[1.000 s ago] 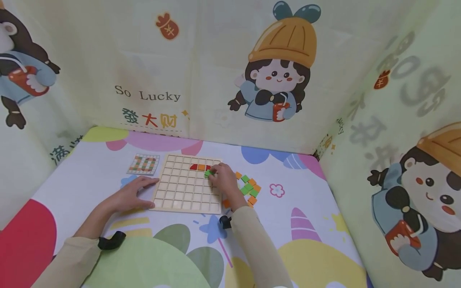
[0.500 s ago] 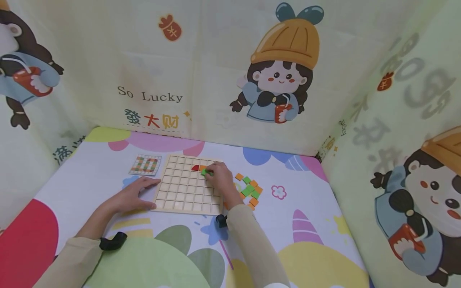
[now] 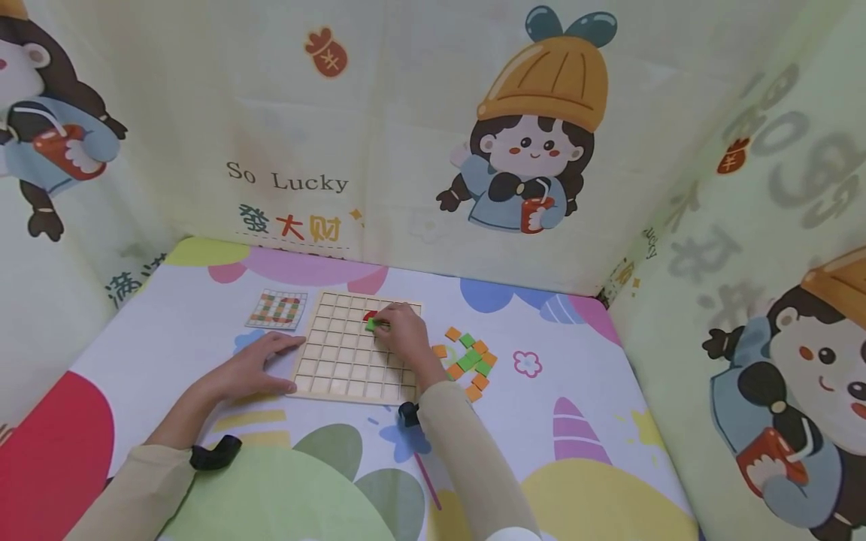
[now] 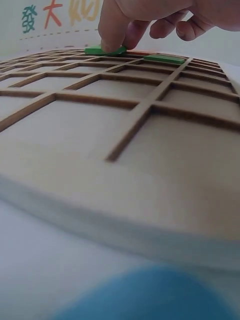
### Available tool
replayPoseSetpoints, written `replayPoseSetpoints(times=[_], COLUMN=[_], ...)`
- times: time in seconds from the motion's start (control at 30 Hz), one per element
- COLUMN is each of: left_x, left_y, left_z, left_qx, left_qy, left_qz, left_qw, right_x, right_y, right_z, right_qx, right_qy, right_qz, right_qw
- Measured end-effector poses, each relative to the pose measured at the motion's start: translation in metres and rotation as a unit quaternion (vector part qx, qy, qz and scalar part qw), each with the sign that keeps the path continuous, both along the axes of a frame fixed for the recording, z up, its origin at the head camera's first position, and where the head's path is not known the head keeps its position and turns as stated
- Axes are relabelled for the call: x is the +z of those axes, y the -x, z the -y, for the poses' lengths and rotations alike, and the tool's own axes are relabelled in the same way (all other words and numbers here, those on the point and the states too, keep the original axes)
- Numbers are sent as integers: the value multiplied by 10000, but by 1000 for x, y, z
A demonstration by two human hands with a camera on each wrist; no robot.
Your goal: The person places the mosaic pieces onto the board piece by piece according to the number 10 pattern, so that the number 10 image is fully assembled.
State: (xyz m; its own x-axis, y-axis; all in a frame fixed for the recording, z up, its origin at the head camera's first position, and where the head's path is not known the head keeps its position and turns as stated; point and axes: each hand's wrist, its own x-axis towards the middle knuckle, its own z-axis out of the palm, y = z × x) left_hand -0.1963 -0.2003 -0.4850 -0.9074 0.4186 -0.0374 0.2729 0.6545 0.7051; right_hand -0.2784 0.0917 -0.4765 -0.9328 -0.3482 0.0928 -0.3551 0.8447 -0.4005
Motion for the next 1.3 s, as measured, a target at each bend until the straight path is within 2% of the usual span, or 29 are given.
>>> replayPoseSetpoints(times=[0.2, 0.5, 0.63, 0.8, 0.93, 1.13, 1.3], left_x=[3, 3, 2, 0, -1, -2, -4], left_y=[0, 1, 1, 1, 3, 4, 5], left_z=[-1, -3, -4, -3, -3, -1, -4], left_qx=[37, 52, 40, -1, -44, -50, -72], left_qy=[35, 45, 79, 77, 75, 88, 65], left_qz=[171, 223, 207, 114, 56, 40, 11], left_qw=[9998, 9997, 9997, 9999, 9999, 9999, 10000], right_x=[-2, 1, 3, 5, 7, 8, 11], right_y=[-3, -4, -5, -7, -8, -13, -23], right_z=[6, 6, 3, -3, -13, -26, -44], right_qx=[269, 202, 218, 65, -76, -332, -657], right_qy=[-33, -141, -18, 188, 152, 143, 358], right_qz=[-56, 56, 107, 114, 120, 305, 498], right_qw=[9996, 9997, 9997, 9997, 9998, 9989, 9960])
